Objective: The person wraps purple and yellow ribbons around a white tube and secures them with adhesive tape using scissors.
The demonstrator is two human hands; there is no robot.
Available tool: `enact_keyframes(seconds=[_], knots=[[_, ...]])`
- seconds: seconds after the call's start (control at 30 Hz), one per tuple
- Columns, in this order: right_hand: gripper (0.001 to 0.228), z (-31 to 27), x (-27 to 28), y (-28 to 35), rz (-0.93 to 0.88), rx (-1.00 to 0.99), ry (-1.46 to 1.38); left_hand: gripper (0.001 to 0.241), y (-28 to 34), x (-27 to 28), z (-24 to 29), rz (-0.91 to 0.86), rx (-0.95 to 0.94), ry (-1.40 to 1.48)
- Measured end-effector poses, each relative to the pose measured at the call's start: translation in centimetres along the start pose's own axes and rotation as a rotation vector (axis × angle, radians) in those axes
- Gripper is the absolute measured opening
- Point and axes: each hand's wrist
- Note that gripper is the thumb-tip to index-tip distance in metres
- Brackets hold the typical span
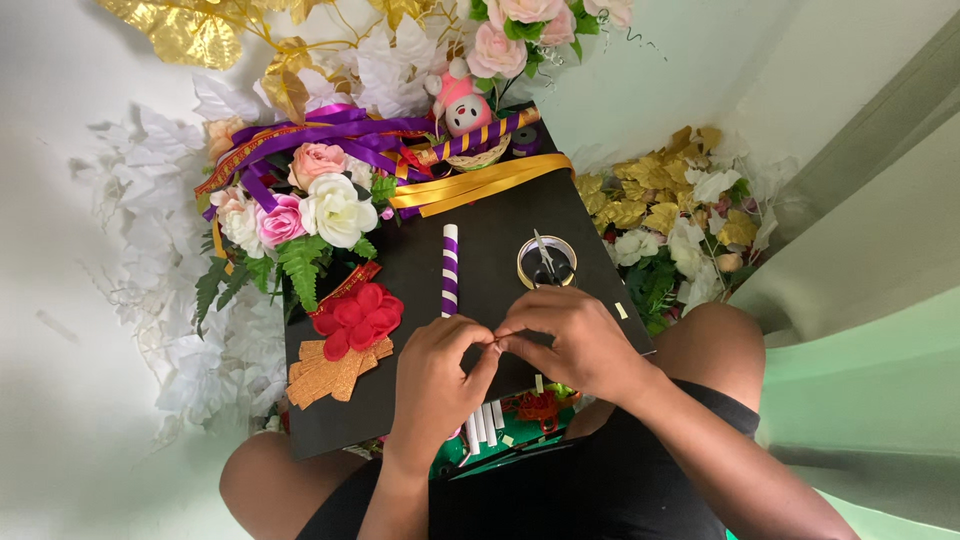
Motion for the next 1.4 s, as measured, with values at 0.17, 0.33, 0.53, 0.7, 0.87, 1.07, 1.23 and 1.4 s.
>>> enact_keyframes(seconds=[0.17, 0.33, 0.53, 0.7, 0.87, 1.07, 1.23, 1.4], knots=[[0.006, 2.2, -1.1, 0.9, 0.056, -0.010, 0.020, 0.008, -1.3, -0.4, -0.7, -0.016, -0.016, 0.013], [0.011, 12.4, -5.5, 3.7, 0.176, -0.452, -0.595, 0.008, -4.7, -1.7, -5.1, 0.188, 0.115, -0.018], [0.010, 15.1, -7.4, 5.1, 0.165, -0.429, -0.552, 0.005, -11.7, -6.9, -14.0, -0.007, 0.306, -0.556], [0.006, 15.1, -7.6, 5.2, 0.180, -0.397, -0.557, 0.007, -15.4, -10.8, -22.9, -0.201, 0.244, -0.713], [0.002, 15.0, -7.9, 5.6, 0.185, -0.350, -0.545, 0.011, -16.1, -14.8, -27.4, -0.330, 0.209, -0.814], [0.004, 14.1, -7.6, 5.2, 0.211, -0.305, -0.539, 0.012, -15.8, -14.4, -26.3, -0.398, 0.121, -0.878], [0.003, 14.8, -8.0, 5.4, 0.188, -0.293, -0.548, 0.014, -15.9, -11.5, -22.4, 0.055, -0.087, -0.941], [0.002, 14.8, -8.0, 5.3, 0.199, -0.268, -0.522, 0.008, -18.9, -7.5, -18.0, 0.188, -0.084, -0.501]])
Point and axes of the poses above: each hand's wrist, its own y-axis away from the middle knuckle, its own x-axis out of the back of the hand, z = x × y, and after that the axes turned 6 degrees about -x, right-handed
